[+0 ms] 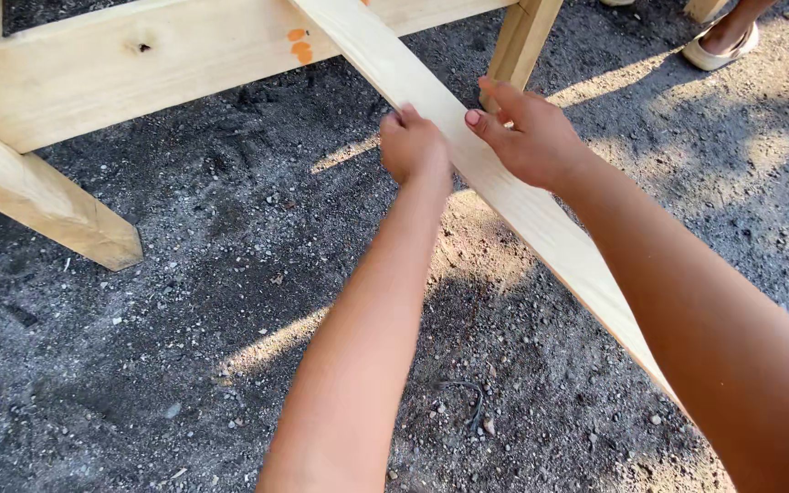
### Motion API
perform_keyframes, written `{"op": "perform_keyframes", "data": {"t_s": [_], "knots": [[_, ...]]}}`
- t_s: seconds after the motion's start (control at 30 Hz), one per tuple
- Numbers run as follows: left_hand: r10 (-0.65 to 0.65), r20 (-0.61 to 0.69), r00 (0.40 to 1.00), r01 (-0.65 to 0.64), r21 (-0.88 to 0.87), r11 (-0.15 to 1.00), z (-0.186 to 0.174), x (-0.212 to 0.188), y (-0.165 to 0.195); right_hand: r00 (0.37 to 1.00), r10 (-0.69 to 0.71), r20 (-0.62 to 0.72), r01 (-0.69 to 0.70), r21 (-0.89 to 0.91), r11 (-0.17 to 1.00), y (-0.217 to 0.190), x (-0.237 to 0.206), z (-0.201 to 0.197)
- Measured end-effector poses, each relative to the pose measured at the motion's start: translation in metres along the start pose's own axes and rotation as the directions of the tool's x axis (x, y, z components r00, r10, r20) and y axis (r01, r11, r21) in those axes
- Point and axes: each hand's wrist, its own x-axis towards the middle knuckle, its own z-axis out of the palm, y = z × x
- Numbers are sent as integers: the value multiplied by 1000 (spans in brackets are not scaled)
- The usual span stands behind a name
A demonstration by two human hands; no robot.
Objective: The person carries thin wooden slats one at a time from a pile and slots them into the side rails of unfinished wooden furniture frames, pressing each slat down to seat it. The person repeats this fitting action across several frames in an outdoor work yard.
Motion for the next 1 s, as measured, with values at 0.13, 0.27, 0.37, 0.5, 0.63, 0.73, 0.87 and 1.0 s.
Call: {"op": "perform_keyframes", "data": {"t_s": [0.13,0.27,0.37,0.5,0.63,0.73,0.87,1.0], "knots": [[200,-32,979,-189,-500,845,-26,45,29,978,104,179,-111,28,993,19,-21,13],[172,-38,984,-168,89,982,-38,25,14,952,228,205,-263,161,951,30,-51,30],[-160,281,946,28,423,906,-42,-19,-10,897,379,228,-439,354,826,23,-57,43],[5,125,992,-38,265,964,-43,-28,-24,927,356,121,-364,529,767,-14,-37,70],[179,8,984,-179,85,980,-71,-6,-18,932,359,39,-297,646,703,-72,-2,95],[221,22,975,-222,65,973,-94,-18,-27,911,413,2,-336,584,739,-107,31,101],[227,158,961,-269,336,903,-103,-18,-40,937,337,87,-281,762,584,-126,60,97],[309,199,930,-356,279,892,-88,36,-16,963,263,60,-235,664,709,-127,54,78]]}}
